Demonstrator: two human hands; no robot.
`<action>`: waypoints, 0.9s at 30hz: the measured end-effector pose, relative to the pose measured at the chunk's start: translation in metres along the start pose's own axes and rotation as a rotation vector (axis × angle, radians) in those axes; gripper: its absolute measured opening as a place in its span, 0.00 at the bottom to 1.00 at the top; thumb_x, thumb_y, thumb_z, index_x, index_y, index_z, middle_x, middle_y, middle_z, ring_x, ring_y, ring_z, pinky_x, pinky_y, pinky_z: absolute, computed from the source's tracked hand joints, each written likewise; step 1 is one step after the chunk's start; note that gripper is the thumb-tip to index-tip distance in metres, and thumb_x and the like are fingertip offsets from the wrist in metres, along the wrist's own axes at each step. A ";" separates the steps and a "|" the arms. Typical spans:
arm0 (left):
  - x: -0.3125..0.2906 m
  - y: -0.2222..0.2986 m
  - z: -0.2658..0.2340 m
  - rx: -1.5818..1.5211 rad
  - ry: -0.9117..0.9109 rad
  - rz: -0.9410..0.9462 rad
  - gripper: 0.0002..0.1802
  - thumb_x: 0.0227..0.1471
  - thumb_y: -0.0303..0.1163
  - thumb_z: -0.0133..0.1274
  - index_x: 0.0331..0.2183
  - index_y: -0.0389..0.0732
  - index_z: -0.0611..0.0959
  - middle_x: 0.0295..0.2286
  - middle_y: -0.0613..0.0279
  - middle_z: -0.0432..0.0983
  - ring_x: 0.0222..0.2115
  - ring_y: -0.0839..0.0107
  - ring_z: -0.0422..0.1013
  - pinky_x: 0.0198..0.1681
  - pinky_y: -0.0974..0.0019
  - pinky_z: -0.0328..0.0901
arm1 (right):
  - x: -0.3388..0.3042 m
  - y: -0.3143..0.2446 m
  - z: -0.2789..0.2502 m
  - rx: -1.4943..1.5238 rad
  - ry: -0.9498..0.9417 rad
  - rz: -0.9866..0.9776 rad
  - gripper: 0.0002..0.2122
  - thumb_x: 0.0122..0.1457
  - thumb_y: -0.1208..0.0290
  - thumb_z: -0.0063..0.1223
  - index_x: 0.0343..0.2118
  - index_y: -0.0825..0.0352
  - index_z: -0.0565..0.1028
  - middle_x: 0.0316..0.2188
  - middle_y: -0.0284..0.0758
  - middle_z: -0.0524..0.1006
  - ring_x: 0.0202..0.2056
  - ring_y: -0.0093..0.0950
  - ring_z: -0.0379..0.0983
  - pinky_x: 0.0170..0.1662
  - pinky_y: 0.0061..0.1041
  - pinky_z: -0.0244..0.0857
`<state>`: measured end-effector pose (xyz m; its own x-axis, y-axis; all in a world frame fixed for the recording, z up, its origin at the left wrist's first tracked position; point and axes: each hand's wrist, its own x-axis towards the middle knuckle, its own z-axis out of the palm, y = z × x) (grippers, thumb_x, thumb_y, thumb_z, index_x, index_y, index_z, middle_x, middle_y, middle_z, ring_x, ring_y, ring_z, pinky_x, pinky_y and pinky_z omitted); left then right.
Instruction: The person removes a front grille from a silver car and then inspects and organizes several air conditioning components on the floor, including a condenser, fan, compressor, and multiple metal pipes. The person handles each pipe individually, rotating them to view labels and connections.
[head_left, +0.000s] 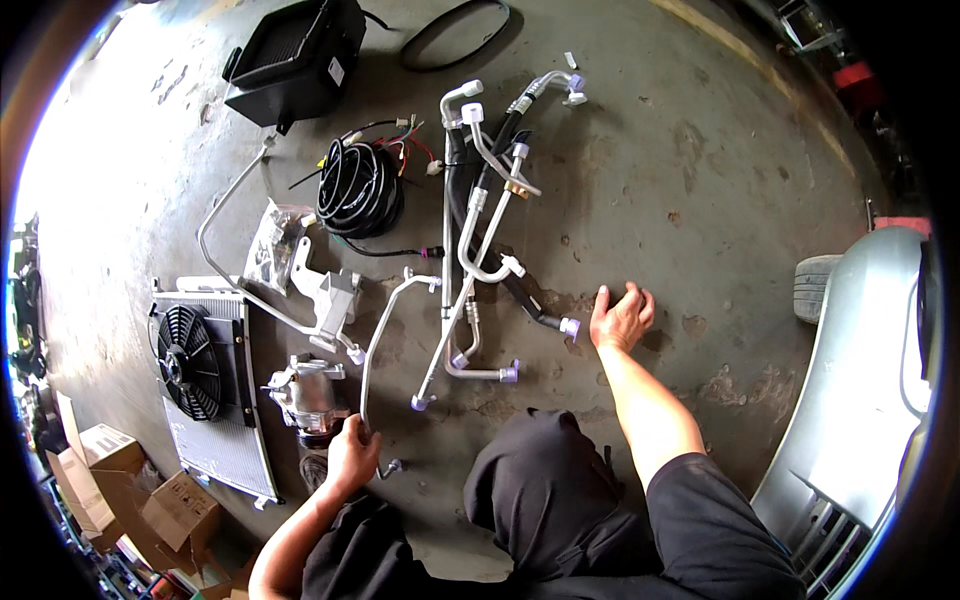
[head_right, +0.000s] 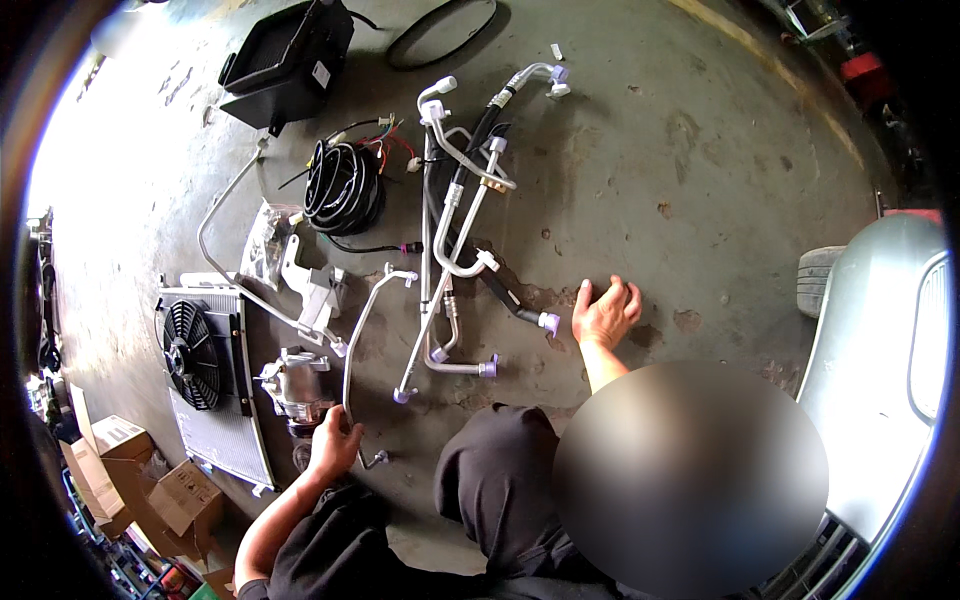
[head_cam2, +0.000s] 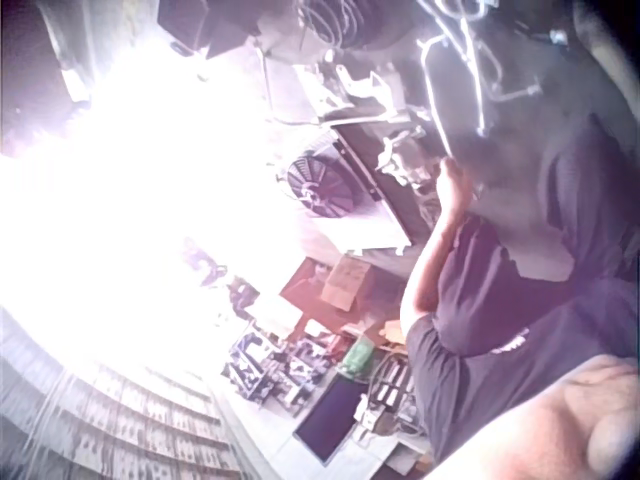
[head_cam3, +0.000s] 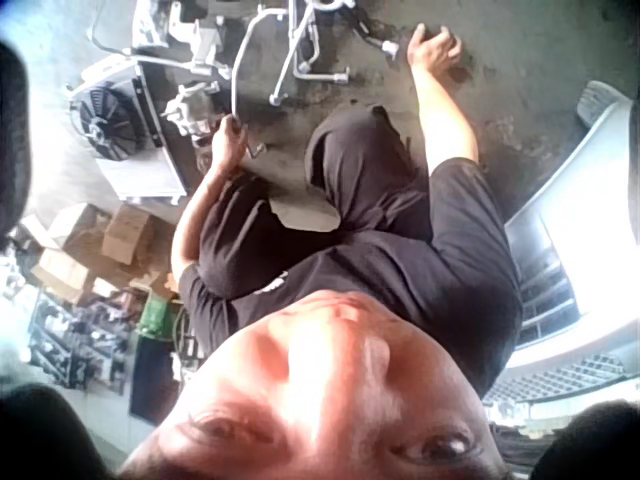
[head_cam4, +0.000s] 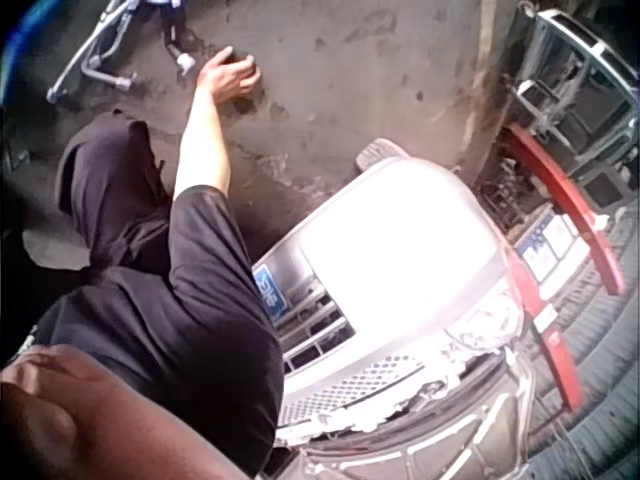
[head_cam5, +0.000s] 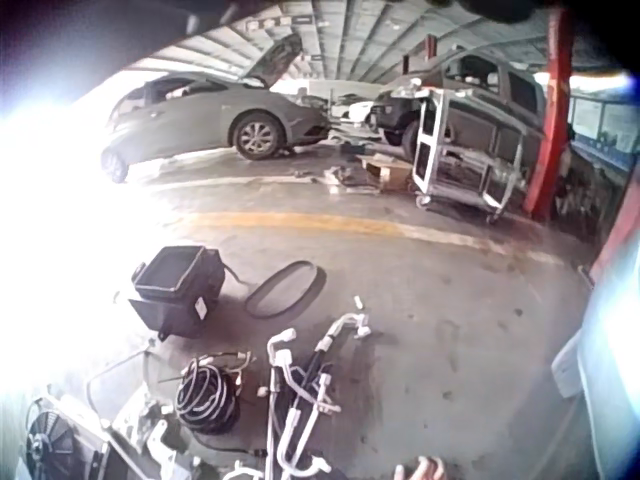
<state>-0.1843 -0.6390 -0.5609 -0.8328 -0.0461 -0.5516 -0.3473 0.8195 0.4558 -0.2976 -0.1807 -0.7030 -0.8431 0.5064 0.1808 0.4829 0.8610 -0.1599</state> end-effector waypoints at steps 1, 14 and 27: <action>0.002 0.006 -0.005 0.196 0.023 0.102 0.17 0.49 0.34 0.57 0.40 0.34 0.75 0.30 0.47 0.78 0.32 0.55 0.76 0.36 0.58 0.70 | 0.002 0.001 -0.001 -0.001 0.009 -0.001 0.24 0.58 0.53 0.53 0.50 0.66 0.65 0.47 0.41 0.72 0.60 0.41 0.52 0.62 0.48 0.44; 0.201 0.295 -0.050 0.537 0.478 1.055 0.19 0.43 0.28 0.56 0.41 0.35 0.76 0.38 0.51 0.71 0.42 0.53 0.67 0.47 0.54 0.63 | 0.005 0.001 -0.001 0.022 0.030 -0.011 0.25 0.55 0.54 0.55 0.50 0.65 0.63 0.45 0.42 0.73 0.58 0.42 0.55 0.61 0.50 0.46; 0.278 0.309 -0.064 -0.535 0.134 0.282 0.19 0.62 0.42 0.50 0.34 0.32 0.76 0.25 0.58 0.75 0.22 0.69 0.76 0.26 0.68 0.74 | 0.008 0.001 -0.007 0.044 0.001 -0.003 0.27 0.54 0.55 0.57 0.51 0.64 0.62 0.45 0.42 0.71 0.58 0.43 0.55 0.61 0.50 0.46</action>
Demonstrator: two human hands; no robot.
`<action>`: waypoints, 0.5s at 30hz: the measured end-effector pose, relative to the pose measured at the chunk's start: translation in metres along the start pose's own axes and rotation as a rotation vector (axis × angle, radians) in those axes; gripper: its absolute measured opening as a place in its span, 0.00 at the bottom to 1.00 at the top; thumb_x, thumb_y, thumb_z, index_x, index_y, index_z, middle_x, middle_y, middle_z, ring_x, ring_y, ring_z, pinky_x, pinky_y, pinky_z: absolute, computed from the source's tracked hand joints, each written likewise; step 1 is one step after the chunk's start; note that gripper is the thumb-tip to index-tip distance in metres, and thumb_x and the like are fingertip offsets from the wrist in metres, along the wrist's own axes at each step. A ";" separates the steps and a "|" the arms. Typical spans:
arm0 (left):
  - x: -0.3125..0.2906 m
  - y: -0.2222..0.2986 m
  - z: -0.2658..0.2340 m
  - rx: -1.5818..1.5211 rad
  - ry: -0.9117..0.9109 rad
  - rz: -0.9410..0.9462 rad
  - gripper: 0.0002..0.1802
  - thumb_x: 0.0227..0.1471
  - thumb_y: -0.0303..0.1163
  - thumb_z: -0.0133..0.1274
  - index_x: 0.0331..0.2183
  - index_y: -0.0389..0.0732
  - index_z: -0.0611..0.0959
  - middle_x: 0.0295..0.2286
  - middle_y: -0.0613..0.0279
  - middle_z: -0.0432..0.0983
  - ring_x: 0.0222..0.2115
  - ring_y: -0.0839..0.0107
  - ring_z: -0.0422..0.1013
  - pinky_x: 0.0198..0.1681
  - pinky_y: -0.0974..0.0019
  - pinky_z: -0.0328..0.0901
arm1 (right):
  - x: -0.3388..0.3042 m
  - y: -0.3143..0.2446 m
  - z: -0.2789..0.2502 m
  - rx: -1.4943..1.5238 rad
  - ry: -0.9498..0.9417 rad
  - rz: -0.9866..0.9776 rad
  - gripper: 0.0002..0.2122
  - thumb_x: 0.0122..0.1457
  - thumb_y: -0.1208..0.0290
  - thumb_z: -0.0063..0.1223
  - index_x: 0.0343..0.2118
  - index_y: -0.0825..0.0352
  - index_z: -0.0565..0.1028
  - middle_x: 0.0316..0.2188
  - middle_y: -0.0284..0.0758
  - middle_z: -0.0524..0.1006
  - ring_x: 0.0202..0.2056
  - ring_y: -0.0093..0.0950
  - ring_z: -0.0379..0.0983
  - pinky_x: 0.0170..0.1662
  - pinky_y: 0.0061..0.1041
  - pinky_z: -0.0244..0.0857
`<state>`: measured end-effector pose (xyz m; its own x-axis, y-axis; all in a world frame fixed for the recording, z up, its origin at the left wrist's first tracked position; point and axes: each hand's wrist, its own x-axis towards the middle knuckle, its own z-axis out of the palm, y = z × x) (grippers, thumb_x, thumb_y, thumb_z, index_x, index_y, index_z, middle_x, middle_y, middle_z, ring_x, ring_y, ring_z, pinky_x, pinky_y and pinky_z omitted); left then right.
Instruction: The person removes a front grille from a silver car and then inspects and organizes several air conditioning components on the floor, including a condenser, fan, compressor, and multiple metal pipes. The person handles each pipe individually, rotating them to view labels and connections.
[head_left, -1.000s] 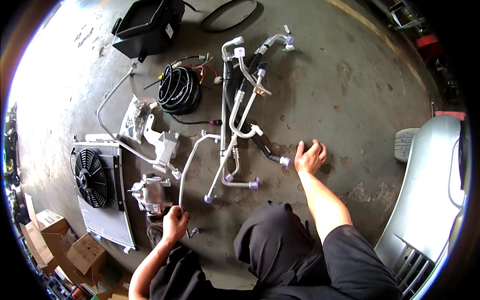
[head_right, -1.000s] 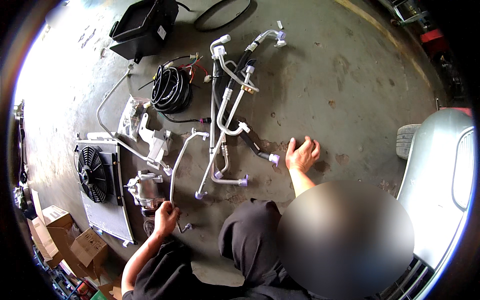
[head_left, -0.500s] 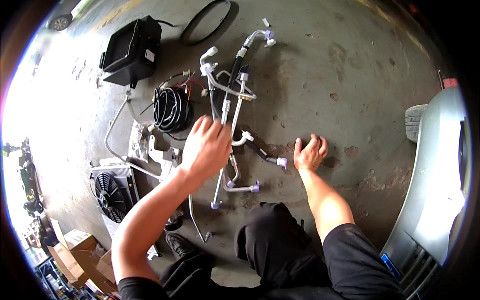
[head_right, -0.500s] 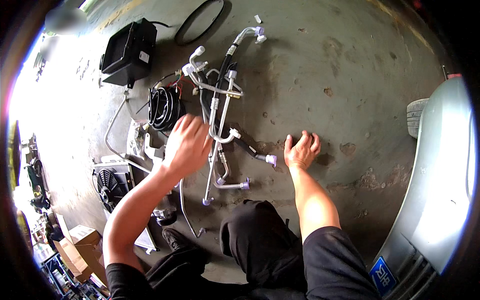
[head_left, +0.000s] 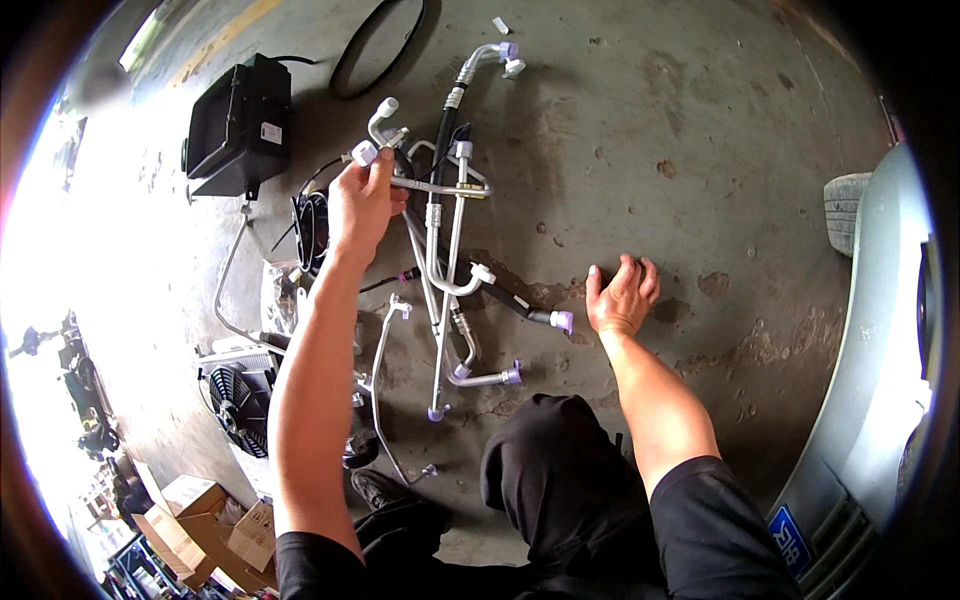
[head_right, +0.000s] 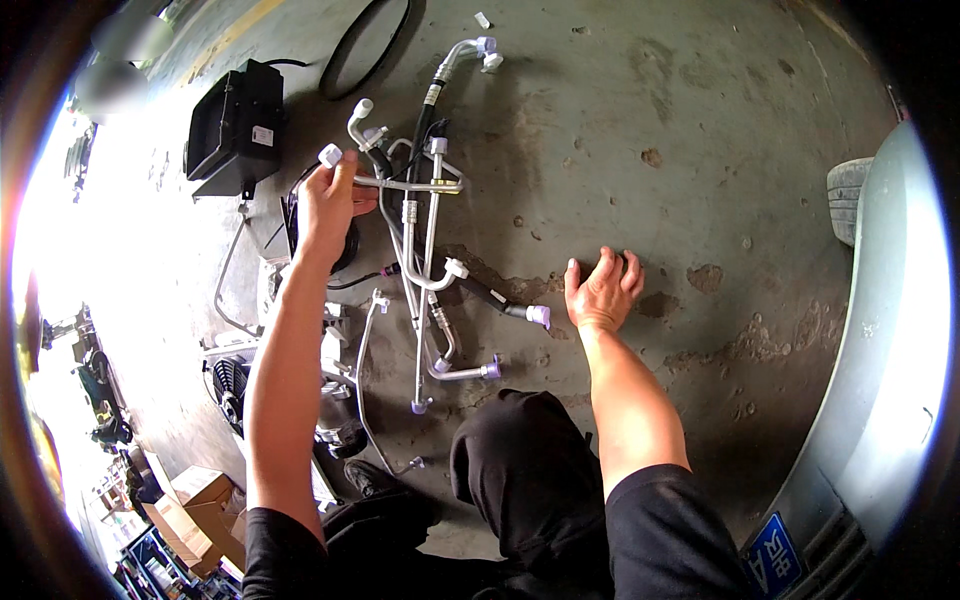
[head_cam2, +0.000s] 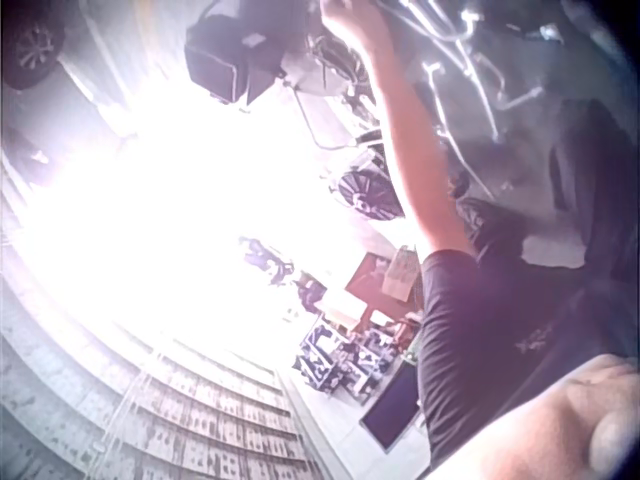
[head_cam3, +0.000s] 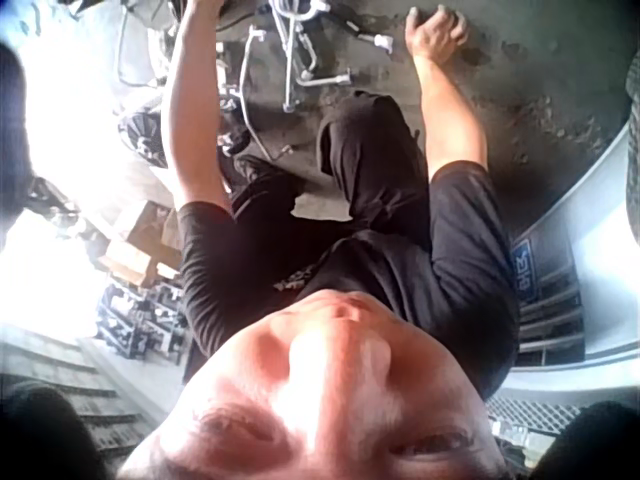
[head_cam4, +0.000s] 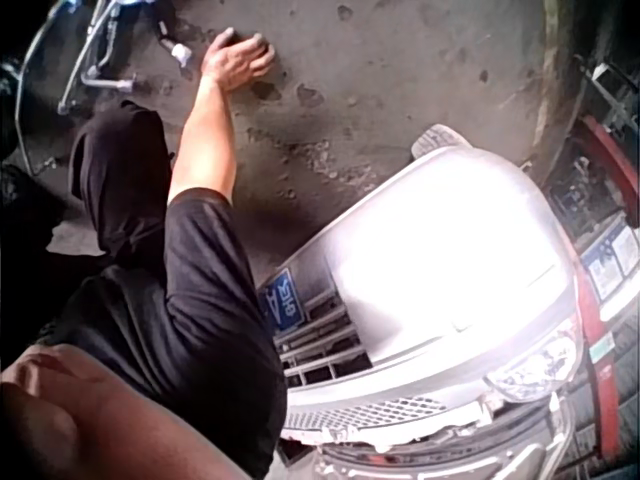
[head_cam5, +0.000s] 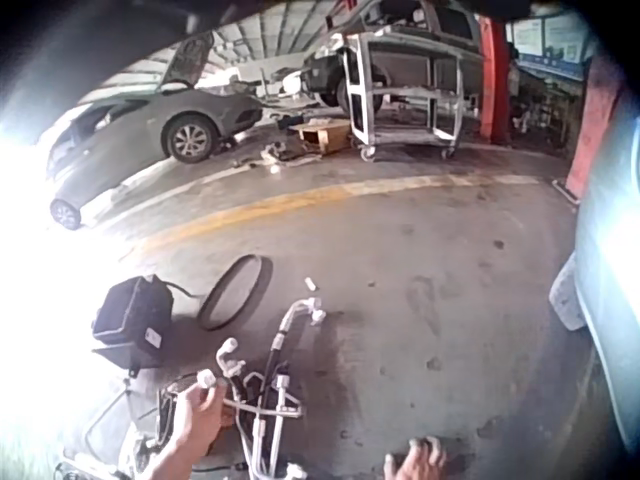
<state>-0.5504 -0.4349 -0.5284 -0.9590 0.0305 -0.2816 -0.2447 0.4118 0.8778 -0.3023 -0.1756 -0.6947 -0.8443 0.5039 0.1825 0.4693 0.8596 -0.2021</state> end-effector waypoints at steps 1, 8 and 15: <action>-0.002 -0.001 0.004 -0.028 0.008 -0.006 0.18 0.62 0.41 0.49 0.34 0.32 0.75 0.25 0.57 0.75 0.23 0.68 0.77 0.26 0.67 0.74 | 0.000 -0.001 0.000 0.006 -0.001 0.000 0.27 0.54 0.55 0.57 0.51 0.65 0.63 0.45 0.42 0.71 0.58 0.43 0.55 0.61 0.50 0.46; -0.013 -0.007 -0.012 -0.645 -0.026 -0.130 0.18 0.65 0.40 0.42 0.34 0.33 0.72 0.29 0.46 0.76 0.28 0.53 0.78 0.31 0.55 0.78 | 0.002 0.000 -0.003 -0.007 0.021 0.008 0.26 0.54 0.55 0.58 0.50 0.65 0.64 0.45 0.42 0.72 0.58 0.43 0.55 0.61 0.50 0.47; -0.020 -0.115 -0.036 -1.331 -0.035 -0.341 0.17 0.65 0.40 0.43 0.32 0.36 0.75 0.30 0.53 0.78 0.32 0.55 0.77 0.38 0.56 0.76 | 0.001 -0.002 -0.003 0.001 0.019 -0.003 0.26 0.54 0.56 0.57 0.51 0.64 0.63 0.44 0.41 0.72 0.58 0.42 0.56 0.61 0.50 0.47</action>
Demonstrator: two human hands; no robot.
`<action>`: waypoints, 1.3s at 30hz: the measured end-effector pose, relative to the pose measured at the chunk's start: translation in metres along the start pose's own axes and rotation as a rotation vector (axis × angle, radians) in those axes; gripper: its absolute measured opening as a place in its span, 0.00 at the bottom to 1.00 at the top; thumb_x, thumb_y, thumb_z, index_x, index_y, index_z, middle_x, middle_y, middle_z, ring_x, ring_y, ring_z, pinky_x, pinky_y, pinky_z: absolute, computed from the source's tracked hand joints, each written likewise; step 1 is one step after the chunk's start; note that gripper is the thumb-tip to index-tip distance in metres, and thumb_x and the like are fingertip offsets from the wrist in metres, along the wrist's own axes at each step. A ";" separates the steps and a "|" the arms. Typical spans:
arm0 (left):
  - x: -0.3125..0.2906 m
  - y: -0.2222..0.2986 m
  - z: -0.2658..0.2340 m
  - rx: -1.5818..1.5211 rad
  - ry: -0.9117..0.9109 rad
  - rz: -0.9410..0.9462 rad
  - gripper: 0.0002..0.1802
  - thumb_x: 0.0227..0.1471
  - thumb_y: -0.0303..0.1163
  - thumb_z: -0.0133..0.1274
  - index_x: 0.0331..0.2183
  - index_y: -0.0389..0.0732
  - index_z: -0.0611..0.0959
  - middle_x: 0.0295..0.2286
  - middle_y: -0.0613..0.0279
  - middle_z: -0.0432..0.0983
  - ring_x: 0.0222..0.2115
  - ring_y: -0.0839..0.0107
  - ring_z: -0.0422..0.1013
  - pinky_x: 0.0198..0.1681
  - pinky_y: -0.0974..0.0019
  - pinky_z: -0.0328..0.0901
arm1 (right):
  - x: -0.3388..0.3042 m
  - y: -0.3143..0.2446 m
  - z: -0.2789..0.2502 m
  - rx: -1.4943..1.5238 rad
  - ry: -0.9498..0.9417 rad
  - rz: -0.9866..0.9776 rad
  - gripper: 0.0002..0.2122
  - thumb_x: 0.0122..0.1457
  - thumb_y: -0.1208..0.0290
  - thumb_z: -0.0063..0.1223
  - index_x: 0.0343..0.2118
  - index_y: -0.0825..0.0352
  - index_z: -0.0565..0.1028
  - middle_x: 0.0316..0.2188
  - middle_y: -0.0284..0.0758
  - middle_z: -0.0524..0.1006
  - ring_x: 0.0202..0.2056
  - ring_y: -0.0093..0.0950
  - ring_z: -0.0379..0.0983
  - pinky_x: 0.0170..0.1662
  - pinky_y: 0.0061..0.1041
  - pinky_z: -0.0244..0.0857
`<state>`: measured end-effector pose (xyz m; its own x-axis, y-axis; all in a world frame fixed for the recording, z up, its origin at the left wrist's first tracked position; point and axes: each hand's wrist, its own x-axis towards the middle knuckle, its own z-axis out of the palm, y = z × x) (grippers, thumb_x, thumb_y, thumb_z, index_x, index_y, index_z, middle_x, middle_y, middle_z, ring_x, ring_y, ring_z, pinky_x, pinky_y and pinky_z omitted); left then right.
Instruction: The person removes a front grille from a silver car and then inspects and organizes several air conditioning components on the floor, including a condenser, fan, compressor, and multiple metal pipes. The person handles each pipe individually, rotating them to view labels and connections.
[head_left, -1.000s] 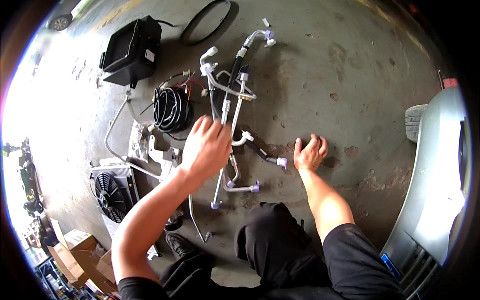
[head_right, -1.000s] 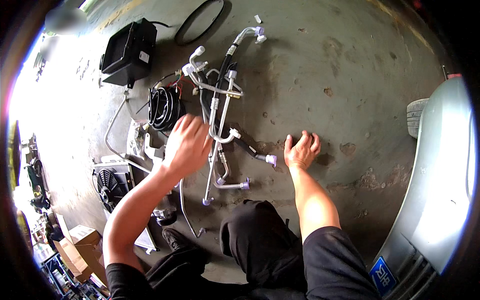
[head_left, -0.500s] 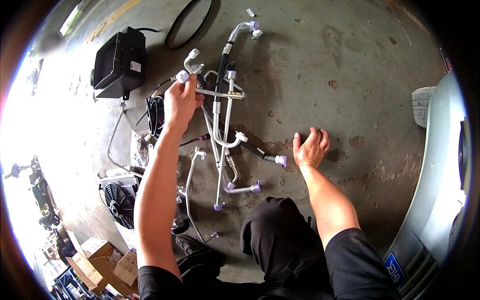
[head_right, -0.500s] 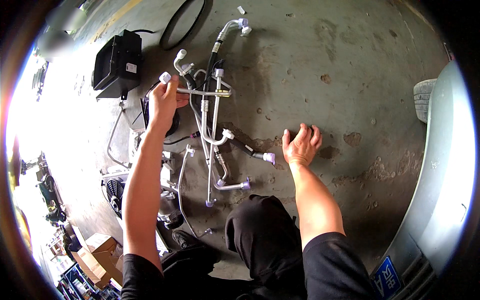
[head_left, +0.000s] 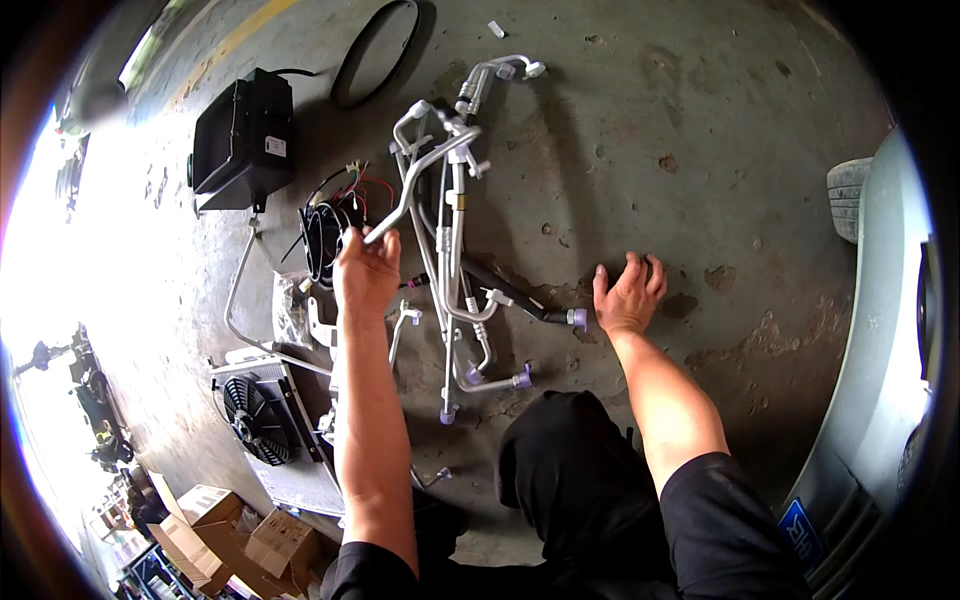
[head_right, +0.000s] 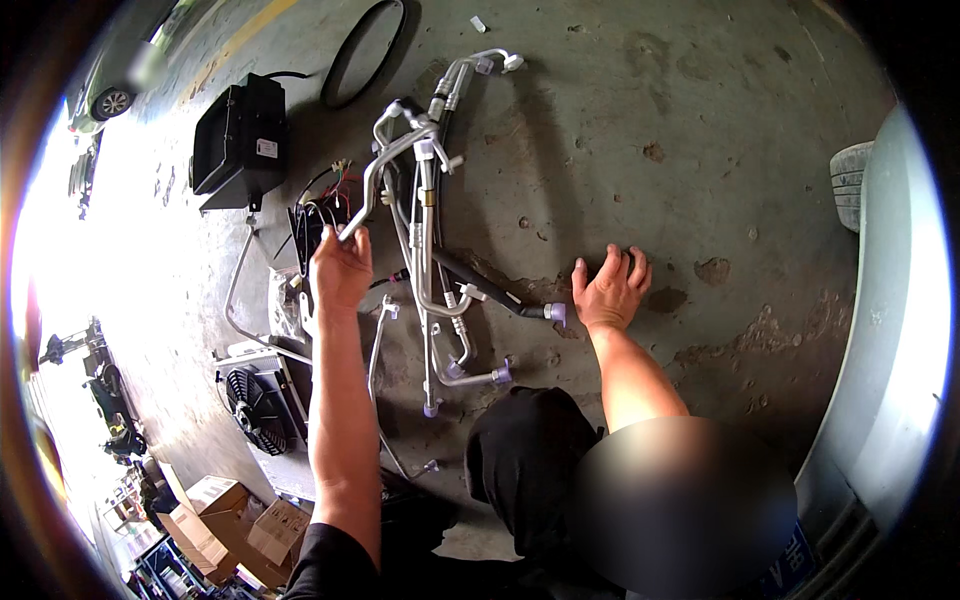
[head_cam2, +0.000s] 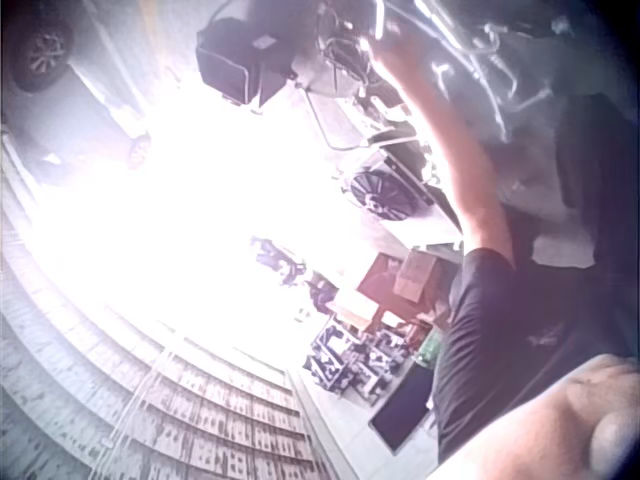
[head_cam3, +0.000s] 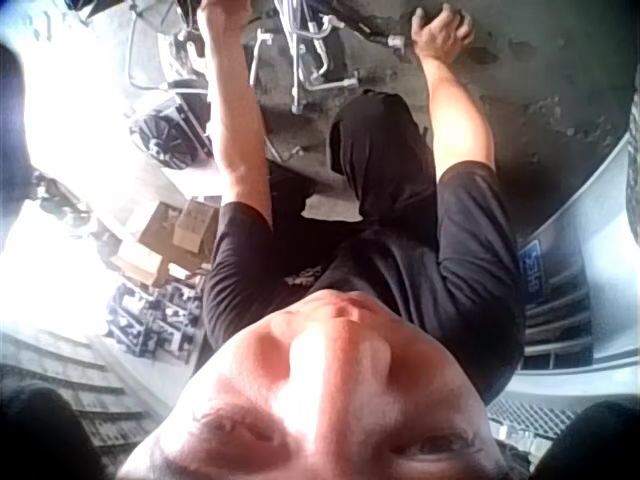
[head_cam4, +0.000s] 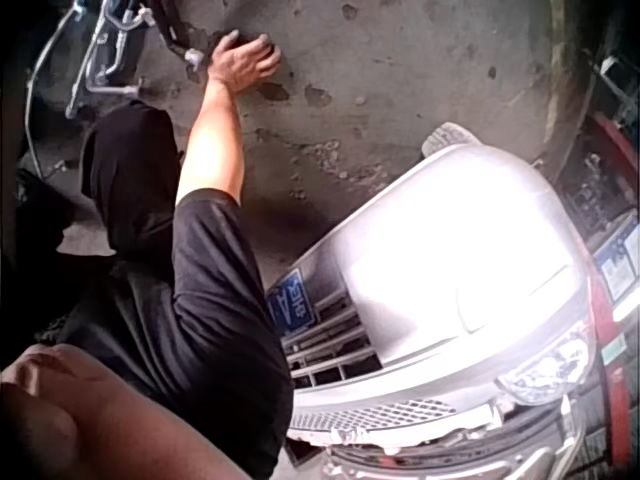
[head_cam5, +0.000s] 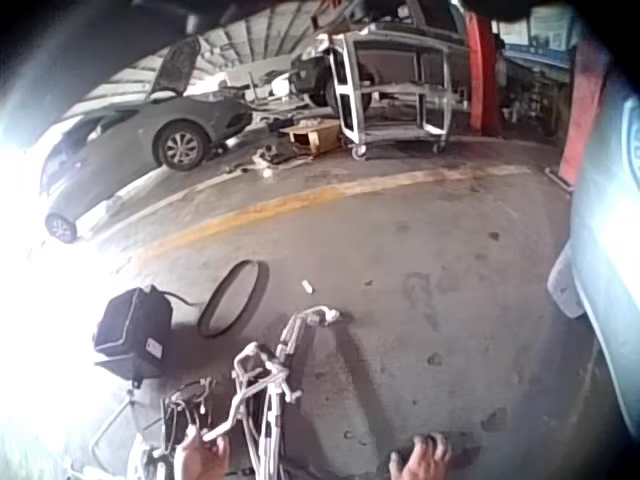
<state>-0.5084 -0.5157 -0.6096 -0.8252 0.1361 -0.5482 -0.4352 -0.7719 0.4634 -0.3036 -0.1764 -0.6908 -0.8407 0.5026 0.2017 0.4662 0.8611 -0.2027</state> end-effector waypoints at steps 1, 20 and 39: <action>0.000 -0.007 -0.010 -0.057 0.023 -0.040 0.17 0.65 0.39 0.43 0.32 0.35 0.76 0.29 0.54 0.78 0.32 0.56 0.77 0.38 0.57 0.76 | 0.001 0.000 0.000 0.002 0.000 0.003 0.26 0.54 0.56 0.57 0.51 0.64 0.63 0.44 0.41 0.72 0.58 0.42 0.56 0.61 0.50 0.47; -0.151 0.006 0.118 0.003 -0.243 0.149 0.21 0.66 0.44 0.39 0.35 0.35 0.76 0.37 0.45 0.77 0.36 0.51 0.76 0.41 0.54 0.76 | -0.004 -0.001 0.007 -0.030 -0.001 0.010 0.24 0.55 0.55 0.56 0.49 0.64 0.64 0.45 0.41 0.73 0.58 0.42 0.55 0.61 0.50 0.46; -0.270 -0.074 0.080 -0.300 -0.051 0.052 0.22 0.66 0.41 0.41 0.40 0.29 0.76 0.45 0.37 0.74 0.45 0.49 0.75 0.51 0.55 0.72 | -0.009 0.002 0.020 -0.132 0.013 0.037 0.23 0.56 0.53 0.53 0.49 0.63 0.66 0.48 0.40 0.73 0.59 0.40 0.55 0.60 0.47 0.48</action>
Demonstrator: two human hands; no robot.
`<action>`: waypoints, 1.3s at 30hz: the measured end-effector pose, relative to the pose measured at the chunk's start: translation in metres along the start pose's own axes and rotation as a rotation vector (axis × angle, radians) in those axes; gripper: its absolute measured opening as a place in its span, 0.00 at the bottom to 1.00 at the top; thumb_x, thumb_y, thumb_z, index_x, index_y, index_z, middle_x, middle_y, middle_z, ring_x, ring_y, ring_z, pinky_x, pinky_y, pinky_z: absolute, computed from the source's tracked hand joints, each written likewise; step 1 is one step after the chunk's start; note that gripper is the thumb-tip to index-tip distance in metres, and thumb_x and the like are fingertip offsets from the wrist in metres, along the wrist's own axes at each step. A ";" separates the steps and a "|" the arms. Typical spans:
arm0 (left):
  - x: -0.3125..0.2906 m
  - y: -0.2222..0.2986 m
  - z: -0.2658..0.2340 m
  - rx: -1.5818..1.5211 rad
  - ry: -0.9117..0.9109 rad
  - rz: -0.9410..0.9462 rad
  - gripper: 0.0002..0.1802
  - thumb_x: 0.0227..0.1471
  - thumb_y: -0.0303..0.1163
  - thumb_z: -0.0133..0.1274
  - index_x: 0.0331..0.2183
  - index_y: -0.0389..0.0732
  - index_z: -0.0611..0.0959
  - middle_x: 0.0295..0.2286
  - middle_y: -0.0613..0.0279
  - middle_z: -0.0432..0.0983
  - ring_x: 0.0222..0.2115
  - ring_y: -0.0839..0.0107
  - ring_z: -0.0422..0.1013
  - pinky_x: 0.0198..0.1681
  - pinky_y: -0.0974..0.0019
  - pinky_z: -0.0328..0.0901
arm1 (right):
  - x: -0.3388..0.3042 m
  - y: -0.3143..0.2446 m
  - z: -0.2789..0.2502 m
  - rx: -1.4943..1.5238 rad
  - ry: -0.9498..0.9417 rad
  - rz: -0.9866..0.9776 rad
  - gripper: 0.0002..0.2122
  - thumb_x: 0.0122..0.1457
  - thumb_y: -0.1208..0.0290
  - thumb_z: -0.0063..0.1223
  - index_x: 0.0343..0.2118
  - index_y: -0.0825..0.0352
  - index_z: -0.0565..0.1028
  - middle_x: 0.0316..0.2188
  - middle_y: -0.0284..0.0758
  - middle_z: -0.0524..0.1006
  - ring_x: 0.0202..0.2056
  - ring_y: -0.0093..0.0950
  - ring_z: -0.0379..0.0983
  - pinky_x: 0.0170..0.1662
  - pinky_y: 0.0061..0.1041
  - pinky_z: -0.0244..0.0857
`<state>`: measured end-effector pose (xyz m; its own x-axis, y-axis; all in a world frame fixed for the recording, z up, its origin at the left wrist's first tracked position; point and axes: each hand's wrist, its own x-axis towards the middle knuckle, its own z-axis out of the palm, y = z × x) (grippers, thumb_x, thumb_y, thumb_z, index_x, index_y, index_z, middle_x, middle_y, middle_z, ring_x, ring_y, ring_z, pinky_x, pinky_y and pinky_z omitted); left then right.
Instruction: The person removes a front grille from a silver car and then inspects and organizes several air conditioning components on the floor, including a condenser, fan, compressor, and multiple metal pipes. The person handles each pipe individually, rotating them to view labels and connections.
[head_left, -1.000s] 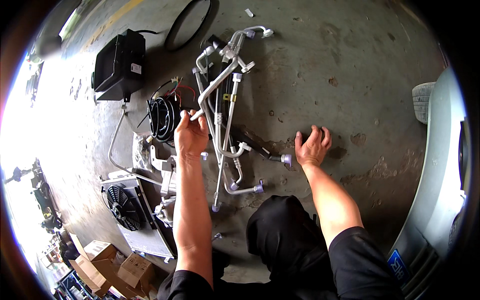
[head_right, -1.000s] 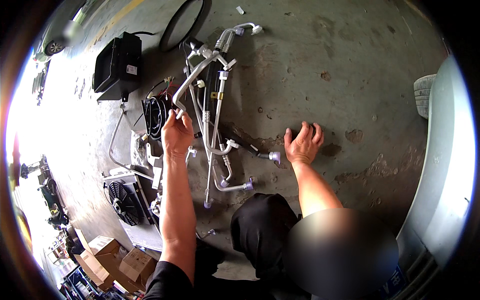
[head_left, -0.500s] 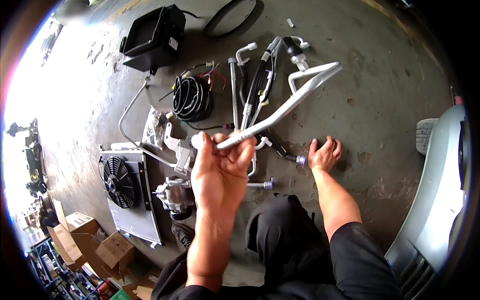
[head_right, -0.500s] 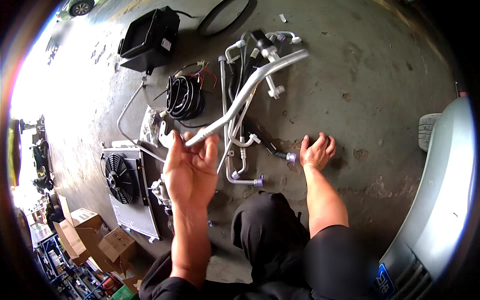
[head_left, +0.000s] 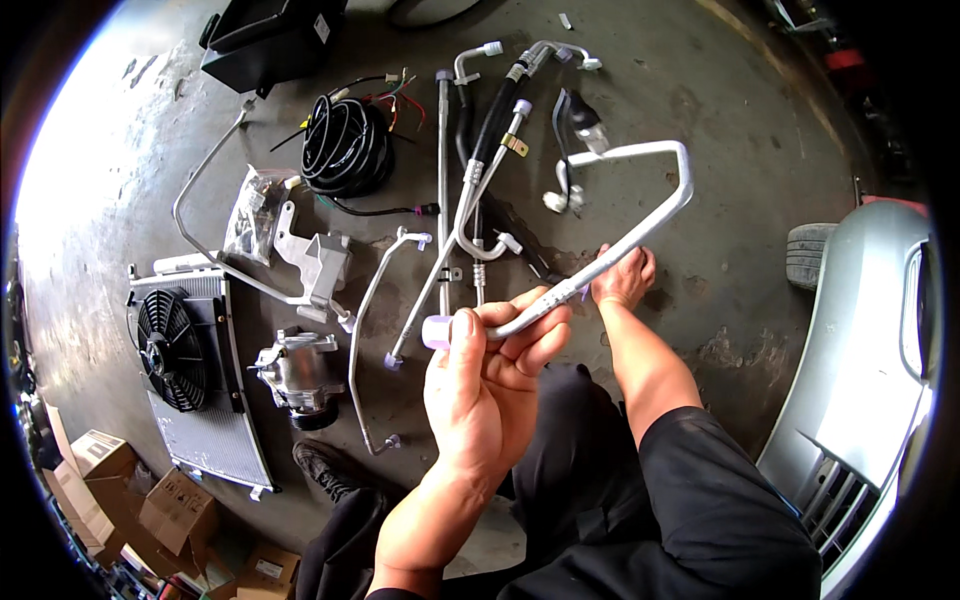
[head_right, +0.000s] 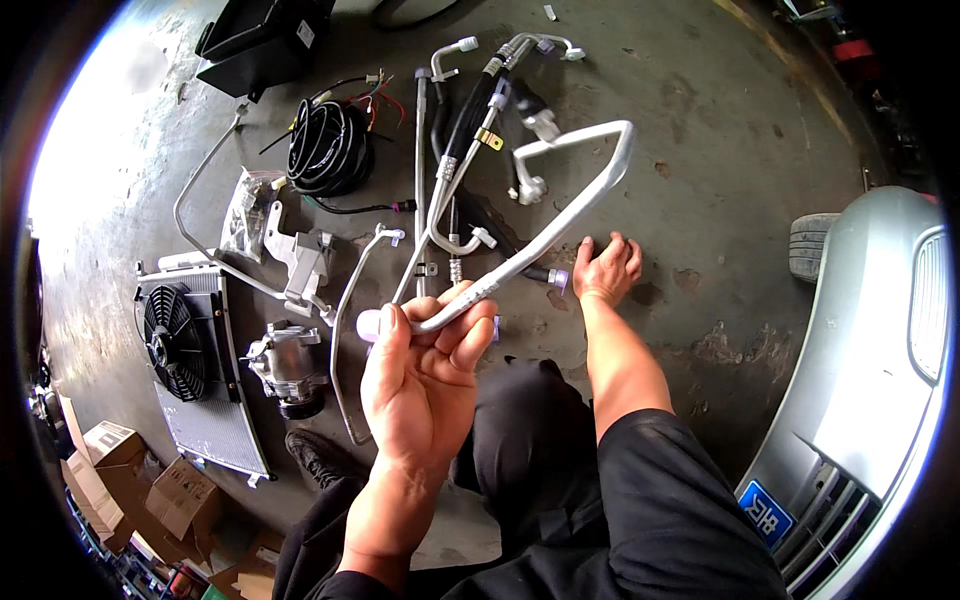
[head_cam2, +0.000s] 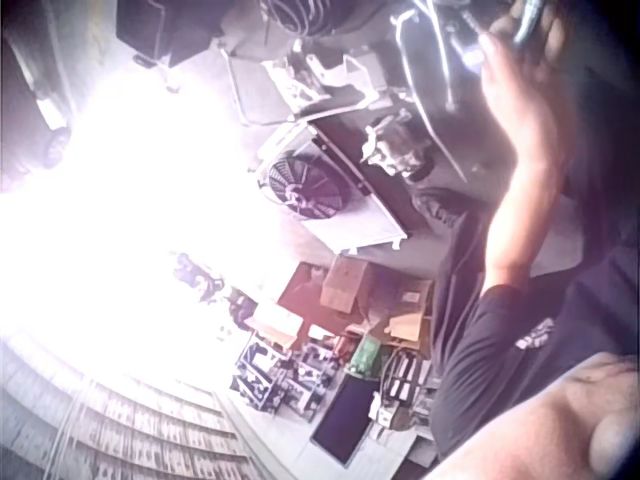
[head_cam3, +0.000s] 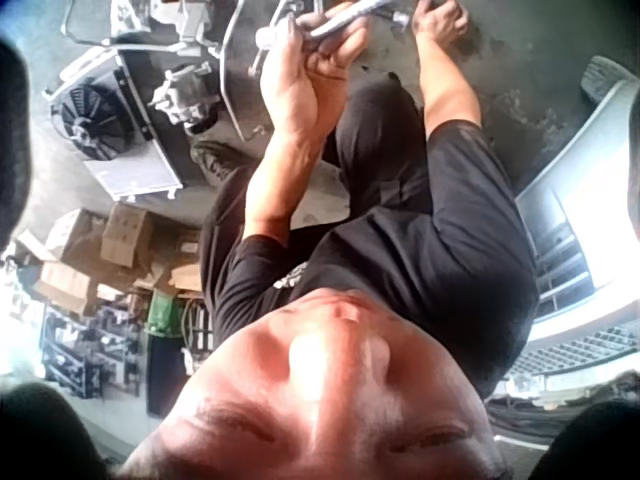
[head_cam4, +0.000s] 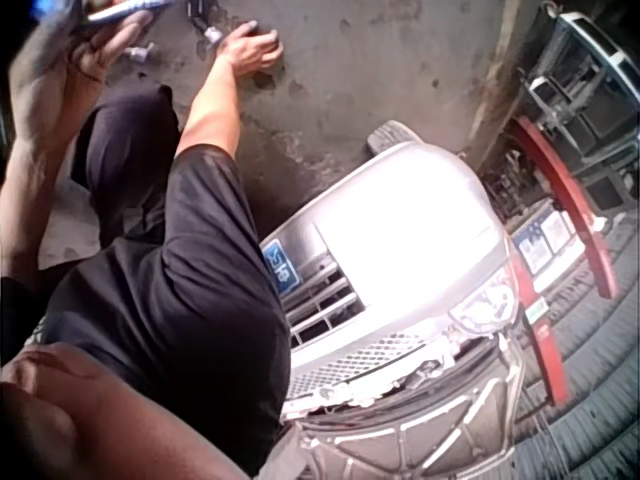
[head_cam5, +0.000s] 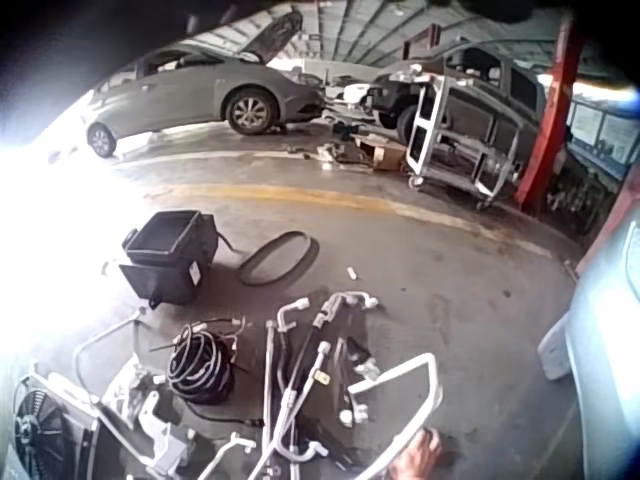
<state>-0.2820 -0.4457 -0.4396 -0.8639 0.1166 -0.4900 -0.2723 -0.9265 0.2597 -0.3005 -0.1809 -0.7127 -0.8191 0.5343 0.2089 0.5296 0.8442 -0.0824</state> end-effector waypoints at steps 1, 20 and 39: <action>0.000 -0.001 -0.001 0.028 0.000 0.028 0.21 0.66 0.40 0.41 0.40 0.29 0.76 0.45 0.37 0.74 0.45 0.49 0.75 0.51 0.55 0.72 | 0.001 0.000 0.000 0.005 0.007 -0.005 0.23 0.56 0.53 0.53 0.49 0.63 0.66 0.48 0.40 0.73 0.59 0.40 0.55 0.60 0.47 0.48; 0.008 -0.007 -0.004 0.337 -0.161 0.417 0.13 0.66 0.32 0.37 0.44 0.32 0.70 0.51 0.32 0.66 0.48 0.45 0.71 0.50 0.48 0.72 | 0.000 0.000 -0.004 0.035 -0.006 -0.023 0.24 0.56 0.54 0.53 0.50 0.64 0.65 0.49 0.42 0.71 0.60 0.41 0.54 0.61 0.47 0.47; -0.002 -0.005 0.010 0.237 -0.065 0.288 0.17 0.66 0.40 0.38 0.39 0.35 0.74 0.54 0.41 0.64 0.49 0.39 0.70 0.52 0.52 0.71 | 0.002 0.001 -0.007 0.040 -0.024 -0.003 0.24 0.56 0.54 0.53 0.50 0.63 0.65 0.48 0.41 0.72 0.60 0.40 0.54 0.62 0.45 0.45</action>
<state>-0.2830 -0.4373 -0.4316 -0.9423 -0.1072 -0.3170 -0.0983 -0.8168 0.5685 -0.3000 -0.1794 -0.7053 -0.8262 0.5321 0.1854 0.5181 0.8467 -0.1209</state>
